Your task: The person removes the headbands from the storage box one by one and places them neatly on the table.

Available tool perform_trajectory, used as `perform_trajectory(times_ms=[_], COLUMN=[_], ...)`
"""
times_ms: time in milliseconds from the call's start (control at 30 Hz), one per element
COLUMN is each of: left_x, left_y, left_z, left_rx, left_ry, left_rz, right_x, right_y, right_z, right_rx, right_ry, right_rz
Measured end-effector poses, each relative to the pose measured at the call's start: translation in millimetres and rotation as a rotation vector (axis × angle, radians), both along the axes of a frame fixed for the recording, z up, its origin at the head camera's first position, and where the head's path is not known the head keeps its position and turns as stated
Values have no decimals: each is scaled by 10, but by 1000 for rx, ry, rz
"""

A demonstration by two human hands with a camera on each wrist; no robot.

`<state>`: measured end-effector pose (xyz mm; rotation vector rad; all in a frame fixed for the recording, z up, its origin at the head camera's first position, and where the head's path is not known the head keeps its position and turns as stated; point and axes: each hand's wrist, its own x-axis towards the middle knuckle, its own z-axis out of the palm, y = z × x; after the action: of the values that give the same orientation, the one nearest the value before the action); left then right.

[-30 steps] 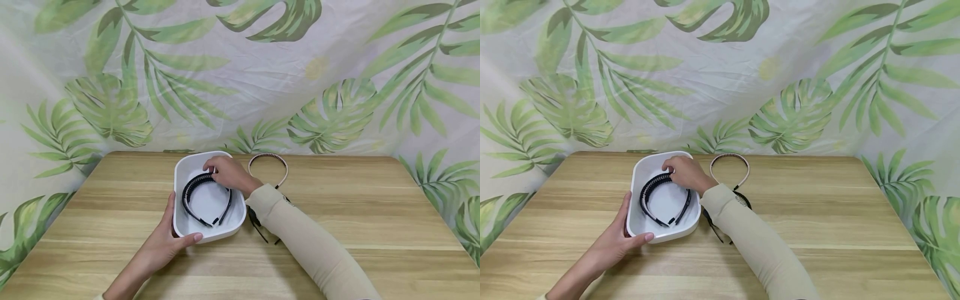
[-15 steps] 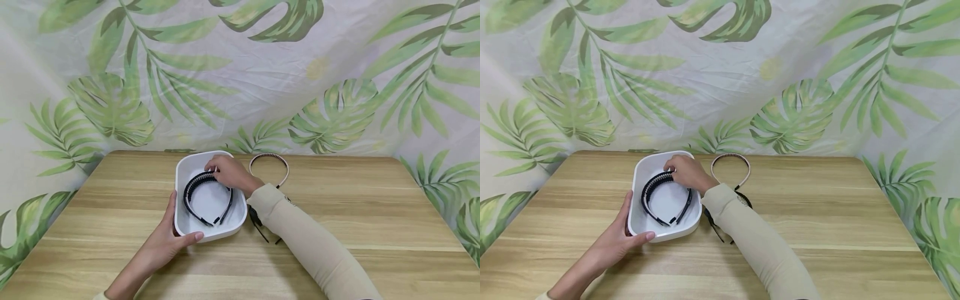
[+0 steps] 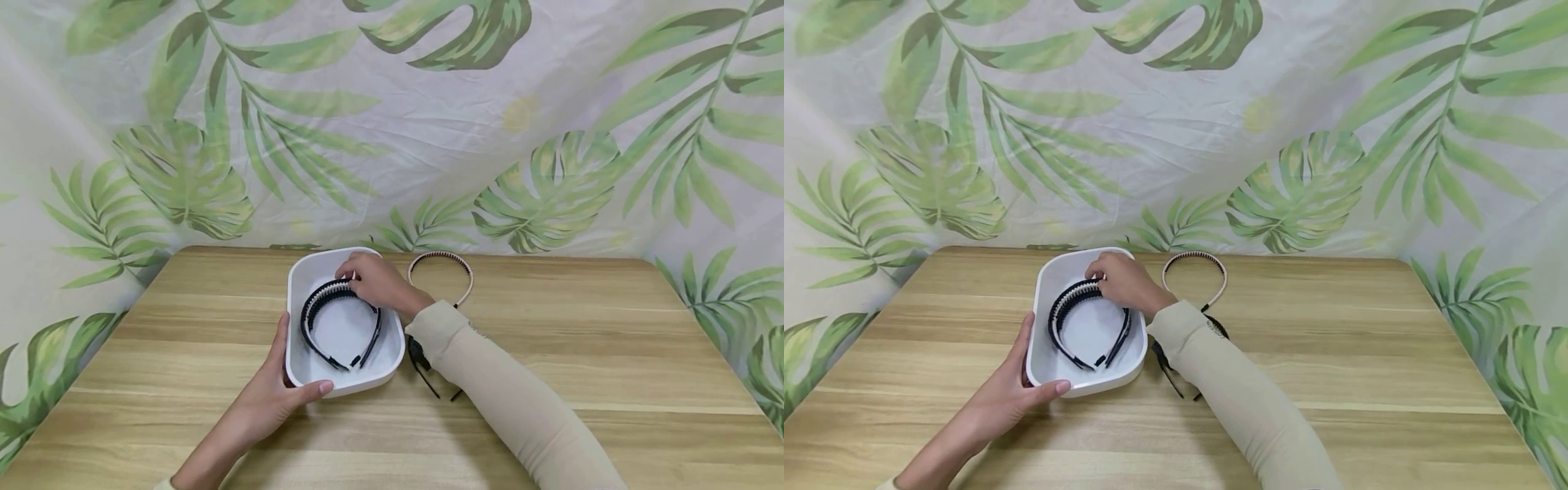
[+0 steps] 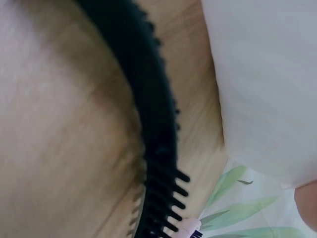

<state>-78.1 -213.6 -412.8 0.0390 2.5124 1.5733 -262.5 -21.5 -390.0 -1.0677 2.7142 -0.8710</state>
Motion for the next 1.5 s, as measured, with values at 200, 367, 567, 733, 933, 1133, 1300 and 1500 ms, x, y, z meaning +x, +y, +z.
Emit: perform_trajectory(times_ms=[200,367,567,733,933,1133,1300,1500], left_x=[1,0,-3,-3,-7,-10,-4,2], left_y=[-6,-8,-6,1,5,5,-2,-10], left_z=[-4,-2,9,10,11,9,7,6], left_rx=[-6,-19,-33,-41,-44,-45,-47,-43], left_ry=[-4,-3,-14,-24,-19,-13,-19,-17], left_rz=[2,3,8,13,11,11,11,8], right_x=[10,6,-16,-29,-31,-41,-71,-79], right_y=[23,41,43,64,91,119,146,192], right_z=[36,57,60,48,88,149,180,200], right_rx=[-36,-66,-72,-104,-115,-130,-143,-161], right_ry=[-25,-37,-29,-37,-44,-63,-33,-2], right_rz=[19,35,37,39,15,-12,-23,-17])
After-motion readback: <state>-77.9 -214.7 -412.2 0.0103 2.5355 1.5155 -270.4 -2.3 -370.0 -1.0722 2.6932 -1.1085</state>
